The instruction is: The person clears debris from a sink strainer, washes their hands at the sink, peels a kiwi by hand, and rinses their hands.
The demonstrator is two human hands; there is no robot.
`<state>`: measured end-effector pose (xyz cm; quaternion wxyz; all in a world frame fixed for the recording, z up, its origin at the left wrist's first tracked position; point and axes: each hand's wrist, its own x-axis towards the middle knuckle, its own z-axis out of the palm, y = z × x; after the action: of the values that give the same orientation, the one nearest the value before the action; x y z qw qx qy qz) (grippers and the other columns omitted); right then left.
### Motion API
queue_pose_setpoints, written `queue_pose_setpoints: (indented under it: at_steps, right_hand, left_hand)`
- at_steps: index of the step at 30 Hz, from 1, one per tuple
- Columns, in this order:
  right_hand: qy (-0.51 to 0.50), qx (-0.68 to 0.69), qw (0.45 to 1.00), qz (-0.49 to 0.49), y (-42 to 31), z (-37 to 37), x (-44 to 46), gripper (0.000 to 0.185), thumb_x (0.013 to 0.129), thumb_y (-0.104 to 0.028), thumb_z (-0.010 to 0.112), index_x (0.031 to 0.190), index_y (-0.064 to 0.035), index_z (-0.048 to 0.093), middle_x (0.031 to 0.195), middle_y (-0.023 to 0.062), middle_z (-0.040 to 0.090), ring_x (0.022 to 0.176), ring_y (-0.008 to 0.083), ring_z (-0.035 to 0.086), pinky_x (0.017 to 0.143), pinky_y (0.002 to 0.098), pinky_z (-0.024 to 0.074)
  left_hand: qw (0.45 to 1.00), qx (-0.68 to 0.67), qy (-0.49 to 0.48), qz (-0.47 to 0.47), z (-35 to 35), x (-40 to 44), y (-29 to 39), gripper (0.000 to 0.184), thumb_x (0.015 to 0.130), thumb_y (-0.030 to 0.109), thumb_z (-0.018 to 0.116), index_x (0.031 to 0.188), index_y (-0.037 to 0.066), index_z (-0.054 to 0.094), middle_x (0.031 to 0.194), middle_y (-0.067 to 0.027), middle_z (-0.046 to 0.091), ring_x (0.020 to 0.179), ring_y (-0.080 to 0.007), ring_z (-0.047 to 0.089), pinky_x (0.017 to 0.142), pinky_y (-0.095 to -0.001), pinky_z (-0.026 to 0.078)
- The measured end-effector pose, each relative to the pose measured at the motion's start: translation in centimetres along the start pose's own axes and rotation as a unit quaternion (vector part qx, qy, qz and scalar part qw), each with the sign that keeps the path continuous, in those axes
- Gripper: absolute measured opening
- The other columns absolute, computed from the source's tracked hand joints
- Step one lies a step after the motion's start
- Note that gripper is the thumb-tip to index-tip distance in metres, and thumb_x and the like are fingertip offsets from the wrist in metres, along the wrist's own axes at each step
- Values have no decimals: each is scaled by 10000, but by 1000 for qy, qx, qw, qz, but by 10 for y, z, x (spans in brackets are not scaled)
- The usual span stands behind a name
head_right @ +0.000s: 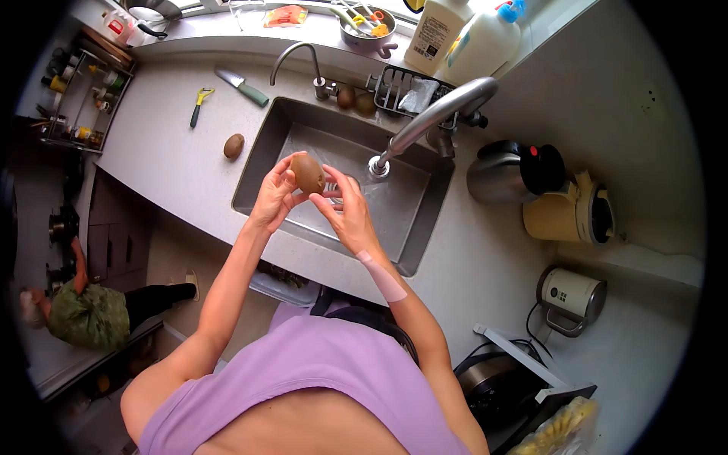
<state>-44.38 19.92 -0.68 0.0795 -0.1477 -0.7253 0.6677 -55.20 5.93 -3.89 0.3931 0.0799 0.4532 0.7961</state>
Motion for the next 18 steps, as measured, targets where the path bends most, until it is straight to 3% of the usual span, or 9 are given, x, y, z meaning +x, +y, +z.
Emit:
queue_pose_setpoints:
  at_steps: [4, 6, 8, 10, 12, 18]
  right_hand:
    - [12, -28, 999, -39, -21, 9, -8, 483, 799, -135, 718, 1242, -69, 537, 1090, 86, 561, 925, 161, 602, 719, 268, 530]
    - [53, -90, 985, -137, -20, 12, -13, 475, 748, -113, 752, 1189, -62, 583, 1027, 86, 581, 876, 165, 605, 692, 261, 530]
    - [72, -145, 973, -162, -26, 14, -19, 480, 723, -88, 758, 1175, -71, 597, 985, 85, 583, 870, 180, 596, 698, 277, 529]
    - [98, -295, 918, -247, -32, 13, -25, 496, 707, -80, 764, 1176, -85, 600, 978, 72, 576, 883, 195, 581, 731, 297, 522]
    - [88, -275, 926, -242, -34, 16, -28, 523, 691, -84, 776, 1183, -97, 599, 999, 74, 561, 894, 209, 569, 768, 309, 511]
    - [43, -105, 973, -201, -42, 14, -29, 582, 669, -144, 801, 1206, -119, 580, 1028, 89, 538, 923, 207, 556, 710, 297, 505]
  left_hand:
    - [998, 19, 24, 57, 28, -29, 13, 693, 797, 401, 677, 1349, 87, 401, 1199, -82, 546, 1121, -208, 553, 913, -372, 514]
    - [998, 14, 38, 51, 38, -40, 16, 758, 772, 423, 693, 1377, 94, 377, 1192, -60, 547, 1120, -191, 548, 910, -353, 507]
    - [998, -1, 19, 59, 42, -52, 15, 764, 771, 426, 693, 1383, 98, 374, 1181, -49, 546, 1111, -169, 543, 902, -334, 501]
    - [996, 31, 41, 77, 49, -59, 15, 761, 775, 435, 687, 1379, 89, 379, 1157, -36, 554, 1058, -154, 567, 865, -308, 509]
    - [994, 33, 54, 89, 50, -64, 17, 754, 775, 428, 693, 1359, 56, 394, 1148, -59, 568, 1029, -154, 589, 827, -280, 531]
    - [995, 6, 41, 96, 44, -75, 14, 695, 796, 418, 682, 1298, 2, 442, 1148, -92, 575, 1010, -159, 600, 830, -297, 530]
